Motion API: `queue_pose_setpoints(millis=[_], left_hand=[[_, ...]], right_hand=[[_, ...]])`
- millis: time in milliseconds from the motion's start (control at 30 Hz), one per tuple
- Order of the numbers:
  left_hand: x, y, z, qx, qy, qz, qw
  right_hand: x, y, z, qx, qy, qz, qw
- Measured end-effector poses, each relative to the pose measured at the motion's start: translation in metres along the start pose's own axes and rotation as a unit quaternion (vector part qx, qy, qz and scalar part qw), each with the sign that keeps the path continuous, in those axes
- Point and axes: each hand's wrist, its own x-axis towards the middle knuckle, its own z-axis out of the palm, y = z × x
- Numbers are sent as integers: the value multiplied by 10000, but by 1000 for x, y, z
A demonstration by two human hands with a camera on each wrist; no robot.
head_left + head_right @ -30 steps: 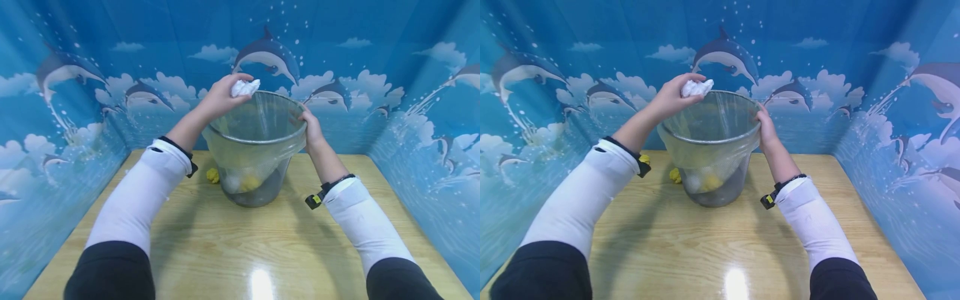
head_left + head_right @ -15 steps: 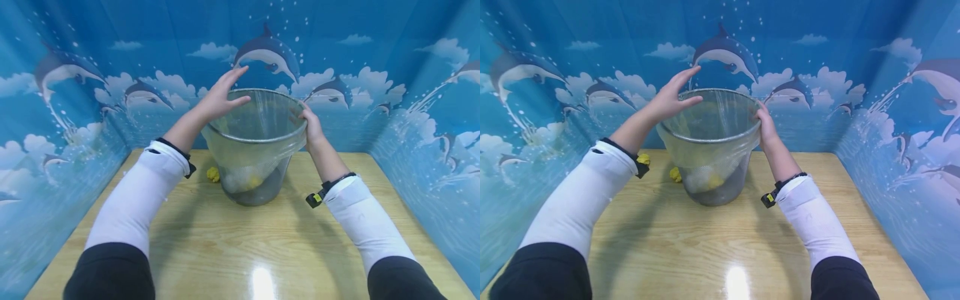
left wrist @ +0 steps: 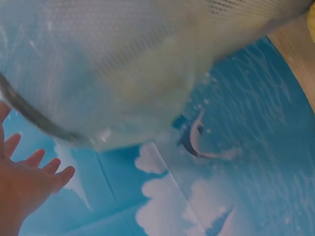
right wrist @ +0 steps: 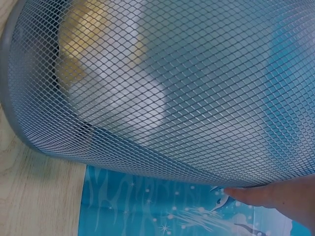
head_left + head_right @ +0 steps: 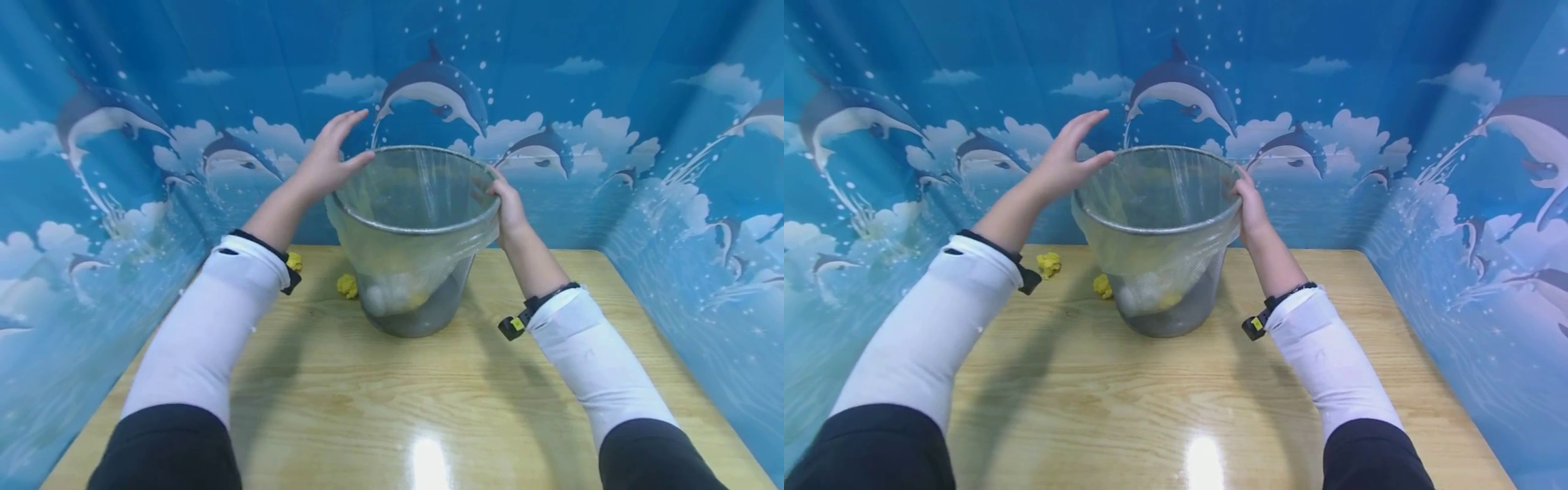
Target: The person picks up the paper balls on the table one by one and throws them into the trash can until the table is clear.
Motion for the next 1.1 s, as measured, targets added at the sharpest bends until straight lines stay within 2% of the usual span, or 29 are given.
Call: queue_pose_setpoints(millis=[300,600,800,933,1100], left_hand=[[-16,-41,-22,-273,409,-465,9977],[-33,-87,-30,-323,773,-1096,9904],[-41,-109,-26,15,645,-1198,9907],[-42,-120,-20,268,694,-1327,9884],[-37,-141,-3,389,796,-1581,9834]], right_hand=[[0,0,5,3,-65,82,9999],[0,2,5,-39,-6,216,9998],[-1,3,6,-44,62,316,9995],[-1,2,7,13,-1,236,9997],[-2,-1,5,98,35,129,9999]])
